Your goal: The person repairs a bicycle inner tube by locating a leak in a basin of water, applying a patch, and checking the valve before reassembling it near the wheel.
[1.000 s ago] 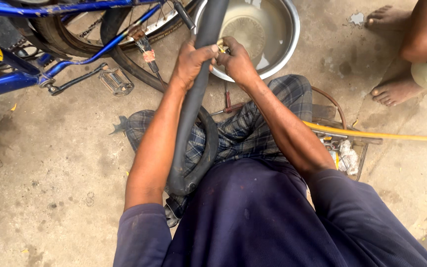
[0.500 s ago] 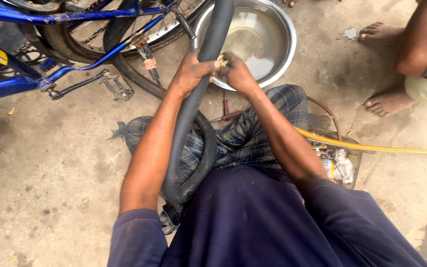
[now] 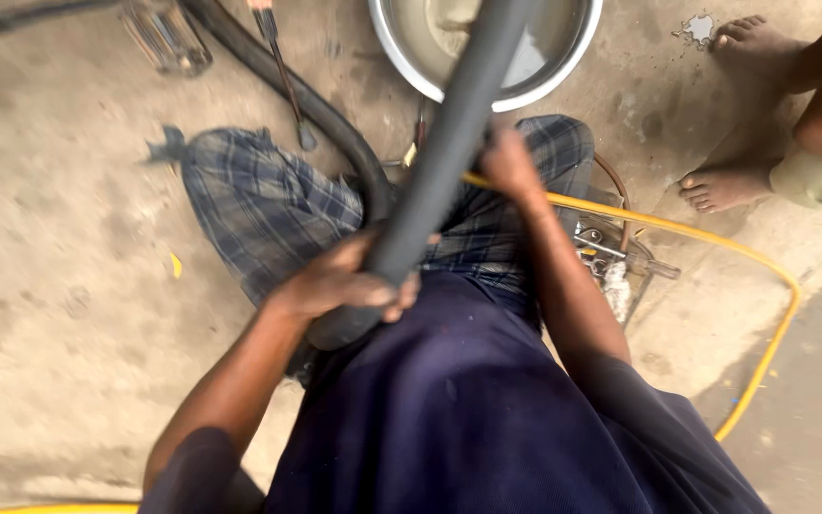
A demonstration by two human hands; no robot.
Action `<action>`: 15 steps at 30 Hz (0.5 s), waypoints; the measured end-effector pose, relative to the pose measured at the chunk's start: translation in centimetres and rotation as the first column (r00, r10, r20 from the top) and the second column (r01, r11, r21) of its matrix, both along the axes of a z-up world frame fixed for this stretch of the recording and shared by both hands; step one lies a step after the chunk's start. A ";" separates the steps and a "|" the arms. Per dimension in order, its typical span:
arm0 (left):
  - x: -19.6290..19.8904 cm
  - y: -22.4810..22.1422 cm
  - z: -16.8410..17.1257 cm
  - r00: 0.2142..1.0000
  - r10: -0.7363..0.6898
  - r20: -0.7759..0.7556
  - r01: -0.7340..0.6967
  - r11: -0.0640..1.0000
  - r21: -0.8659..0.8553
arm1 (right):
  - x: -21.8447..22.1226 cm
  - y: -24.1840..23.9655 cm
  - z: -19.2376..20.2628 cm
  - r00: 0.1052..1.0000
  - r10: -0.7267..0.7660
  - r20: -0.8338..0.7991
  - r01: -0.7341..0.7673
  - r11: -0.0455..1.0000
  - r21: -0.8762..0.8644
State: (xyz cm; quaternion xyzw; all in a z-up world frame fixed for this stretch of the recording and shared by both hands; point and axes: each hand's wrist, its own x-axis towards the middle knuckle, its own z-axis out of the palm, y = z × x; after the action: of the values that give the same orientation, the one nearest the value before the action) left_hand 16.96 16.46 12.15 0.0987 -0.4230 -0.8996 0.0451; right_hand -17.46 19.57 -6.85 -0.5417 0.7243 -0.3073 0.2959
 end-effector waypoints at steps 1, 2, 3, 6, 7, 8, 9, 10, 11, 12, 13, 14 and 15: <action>1.4 -0.4 -0.8 1.000 -0.003 -0.011 0.002 0.996 -0.089 | -0.1 0.6 2.5 0.972 -0.141 0.187 0.148 0.989 -0.024; 3.1 -1.0 -1.3 1.000 -0.007 -0.020 0.004 0.984 -0.177 | -0.5 0.9 5.1 0.960 -0.192 0.204 0.199 0.980 -0.016; 4.2 -1.1 -1.8 1.000 -0.008 -0.026 0.001 0.963 -0.269 | -0.9 1.1 7.6 0.945 -0.238 0.223 0.246 0.969 -0.011; 5.9 0.4 -2.2 0.982 0.009 0.190 0.062 0.929 -0.364 | -0.6 2.3 13.8 0.924 -0.235 0.301 0.325 0.898 -0.296; 5.8 0.5 -1.8 0.981 0.068 0.184 0.017 0.904 -0.427 | -0.3 2.5 15.6 0.936 -0.250 0.249 0.334 0.857 -0.392; 5.1 0.6 -1.4 0.976 0.127 0.175 -0.026 0.872 -0.489 | 0.1 3.1 17.4 0.960 -0.201 0.196 0.277 0.799 -0.534; 4.3 0.6 -0.7 0.969 0.184 0.167 -0.064 0.834 -0.547 | 0.9 3.8 19.1 0.978 -0.185 0.096 0.203 0.740 -0.641; 3.1 0.2 0.0 0.962 0.177 0.206 -0.017 0.796 -0.605 | 1.7 4.5 20.8 0.982 -0.189 -0.007 0.124 0.669 -0.733; 1.5 -0.6 0.7 0.954 0.170 0.246 0.036 0.751 -0.660 | 2.1 4.2 22.4 0.977 -0.180 -0.117 0.013 0.595 -0.804; -0.3 -1.0 1.4 0.977 0.184 0.104 -0.067 0.736 -0.674 | 2.5 4.0 23.9 0.956 -0.189 -0.224 -0.099 0.510 -0.854; -2.3 -1.6 2.1 0.982 0.187 -0.039 -0.164 0.720 -0.674 | 2.9 4.1 25.6 0.926 -0.182 -0.332 -0.213 0.473 -0.855; -3.7 -2.1 2.9 0.978 0.171 -0.116 -0.202 0.676 -0.709 | 3.4 4.2 27.2 0.883 -0.180 -0.433 -0.325 0.431 -0.842; -5.2 -2.8 3.6 0.970 0.136 -0.201 -0.241 0.631 -0.737 | 4.1 5.5 29.1 0.800 -0.204 -0.564 -0.423 0.476 -0.771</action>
State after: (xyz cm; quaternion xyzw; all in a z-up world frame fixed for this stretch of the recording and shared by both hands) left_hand 11.71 13.64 15.76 0.0578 -0.7427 -0.6356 0.2025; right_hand -13.39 25.03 22.27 -0.7286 0.4791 -0.4263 -0.2405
